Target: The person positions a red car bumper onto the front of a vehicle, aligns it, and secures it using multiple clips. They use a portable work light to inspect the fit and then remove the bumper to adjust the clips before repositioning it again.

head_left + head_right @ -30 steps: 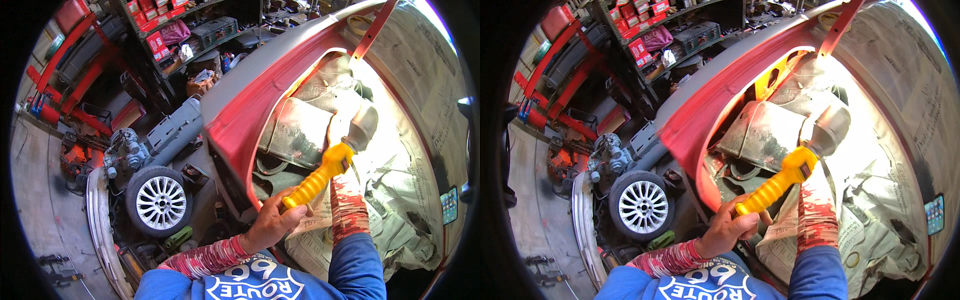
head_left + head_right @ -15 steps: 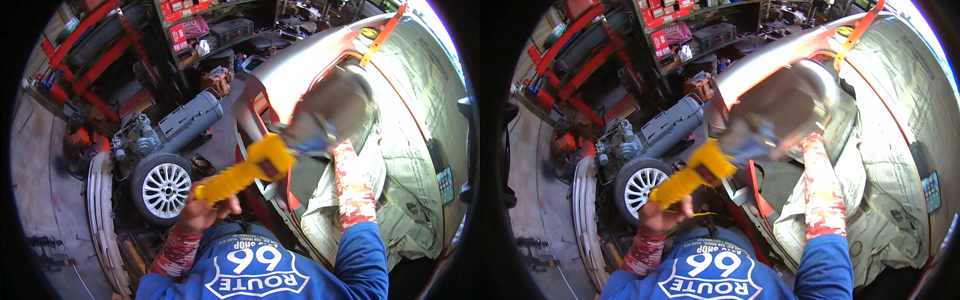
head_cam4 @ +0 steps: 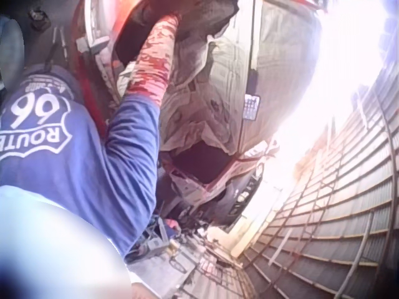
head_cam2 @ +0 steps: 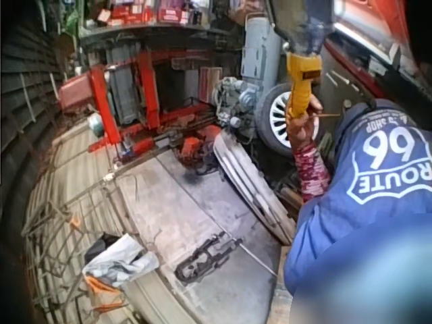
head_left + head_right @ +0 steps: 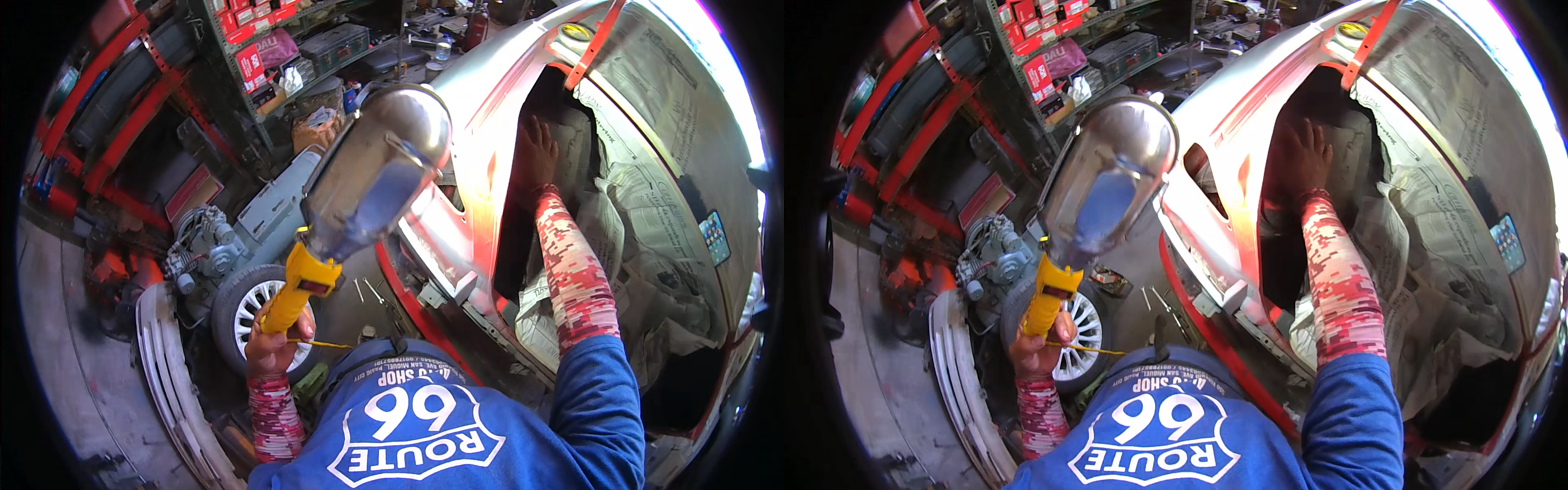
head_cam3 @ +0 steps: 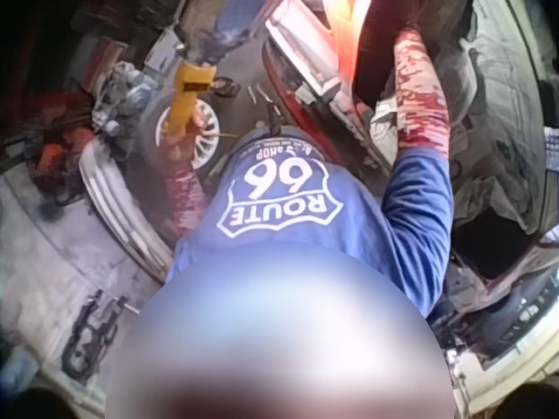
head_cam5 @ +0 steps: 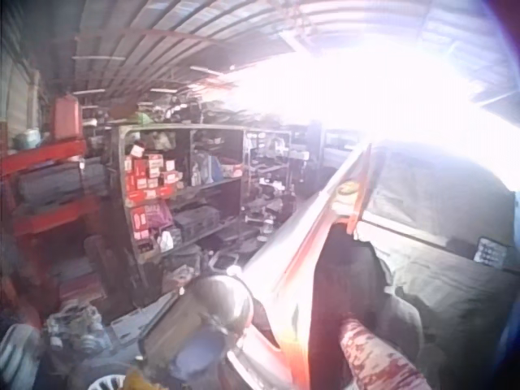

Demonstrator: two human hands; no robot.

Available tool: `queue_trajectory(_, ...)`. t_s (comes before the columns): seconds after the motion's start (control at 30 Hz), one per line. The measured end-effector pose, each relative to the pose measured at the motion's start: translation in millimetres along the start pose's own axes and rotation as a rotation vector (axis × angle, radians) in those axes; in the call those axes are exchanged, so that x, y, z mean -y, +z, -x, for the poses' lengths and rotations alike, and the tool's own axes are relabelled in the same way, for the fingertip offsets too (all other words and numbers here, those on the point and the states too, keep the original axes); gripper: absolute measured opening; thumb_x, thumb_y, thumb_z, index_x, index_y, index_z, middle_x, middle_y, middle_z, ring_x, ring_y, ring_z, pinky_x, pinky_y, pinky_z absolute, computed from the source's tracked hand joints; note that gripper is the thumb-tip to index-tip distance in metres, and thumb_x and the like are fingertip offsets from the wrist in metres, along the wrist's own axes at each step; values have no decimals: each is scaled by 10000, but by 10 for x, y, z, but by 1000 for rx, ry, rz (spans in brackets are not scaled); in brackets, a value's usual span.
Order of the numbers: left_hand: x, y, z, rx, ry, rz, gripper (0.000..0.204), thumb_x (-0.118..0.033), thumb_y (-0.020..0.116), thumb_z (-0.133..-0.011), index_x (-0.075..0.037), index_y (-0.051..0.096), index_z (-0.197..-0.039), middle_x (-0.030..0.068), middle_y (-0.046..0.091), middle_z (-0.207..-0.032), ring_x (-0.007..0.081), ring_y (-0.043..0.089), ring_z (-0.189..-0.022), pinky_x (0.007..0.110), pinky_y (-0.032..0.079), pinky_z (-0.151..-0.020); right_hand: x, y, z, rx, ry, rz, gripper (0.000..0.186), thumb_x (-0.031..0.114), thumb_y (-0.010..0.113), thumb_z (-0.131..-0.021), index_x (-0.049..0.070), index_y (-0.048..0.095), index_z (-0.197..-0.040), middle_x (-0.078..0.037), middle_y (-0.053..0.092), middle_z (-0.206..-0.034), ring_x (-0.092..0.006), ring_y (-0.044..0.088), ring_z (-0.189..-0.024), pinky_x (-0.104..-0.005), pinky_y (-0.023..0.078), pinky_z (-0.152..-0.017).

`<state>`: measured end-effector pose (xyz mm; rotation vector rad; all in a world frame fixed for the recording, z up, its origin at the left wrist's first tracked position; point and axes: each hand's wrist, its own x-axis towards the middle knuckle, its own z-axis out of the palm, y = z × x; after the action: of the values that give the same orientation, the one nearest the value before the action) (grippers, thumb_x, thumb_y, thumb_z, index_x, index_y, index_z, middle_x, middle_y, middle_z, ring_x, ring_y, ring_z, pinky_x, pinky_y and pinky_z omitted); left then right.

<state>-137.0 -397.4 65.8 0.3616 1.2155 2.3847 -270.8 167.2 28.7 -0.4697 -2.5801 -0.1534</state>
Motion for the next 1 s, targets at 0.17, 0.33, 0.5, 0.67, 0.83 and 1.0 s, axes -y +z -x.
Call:
queue_trajectory(0.17, -57, -174, -219, 174, -28, 80, 602, -384, 723, -785, 69, 610, -1165, 155, 668, -885, 239, 595, -812, 362, 432, -747, 77, -86, 136, -14, 22, -76, 554, 296, 570, -965, 336, 491, -1511, -81, 339, -1655, -340, 246, -1549, -624, 170, -1225)
queue_trajectory(0.33, -97, -549, -403, 253, -96, 86, 672, -404, 700, -865, 16, 571, -1374, 88, 650, -872, 186, 540, -778, 341, 374, -707, 131, -260, 519, -126, 23, -1, 533, 397, 540, -982, 324, 499, -1508, -87, 403, -1620, -343, 322, -1510, -622, 214, -1206)
queue_trajectory(0.5, -157, -866, -414, 201, -240, 93, 669, -304, 722, -835, 23, 543, -1390, 109, 667, -922, 199, 561, -816, 347, 413, -742, 275, -531, 862, -191, 40, -105, 488, 425, 547, -990, 301, 567, -1461, -124, 510, -1539, -366, 428, -1444, -557, 274, -1188)
queue_trajectory(0.67, -176, -956, -514, 364, -390, -32, 600, -266, 710, -849, 29, 527, -1338, 165, 671, -975, 255, 625, -916, 358, 494, -821, 342, -904, 1281, -297, 80, -207, 507, 175, 701, -887, 179, 626, -1389, -178, 534, -1495, -383, 500, -1364, -499, 368, -1142)
queue_trajectory(0.83, -129, -803, -647, 465, -534, -121, 616, -128, 633, -784, 60, 533, -1362, 176, 691, -1100, 237, 661, -984, 361, 518, -912, 463, -1309, 1954, -398, 250, -222, 422, 121, 672, -899, 73, 632, -1316, -208, 565, -1408, -395, 530, -1296, -491, 384, -1125)
queue_trajectory(1.0, 70, -398, -686, 556, -618, -237, 574, -157, 656, -781, 46, 566, -1311, 145, 696, -1110, 203, 661, -988, 343, 519, -930, 863, -1568, 2936, -443, 515, -452, 329, 76, 658, -934, 17, 611, -1254, -183, 630, -1227, -336, 597, -1140, -447, 470, -1002)
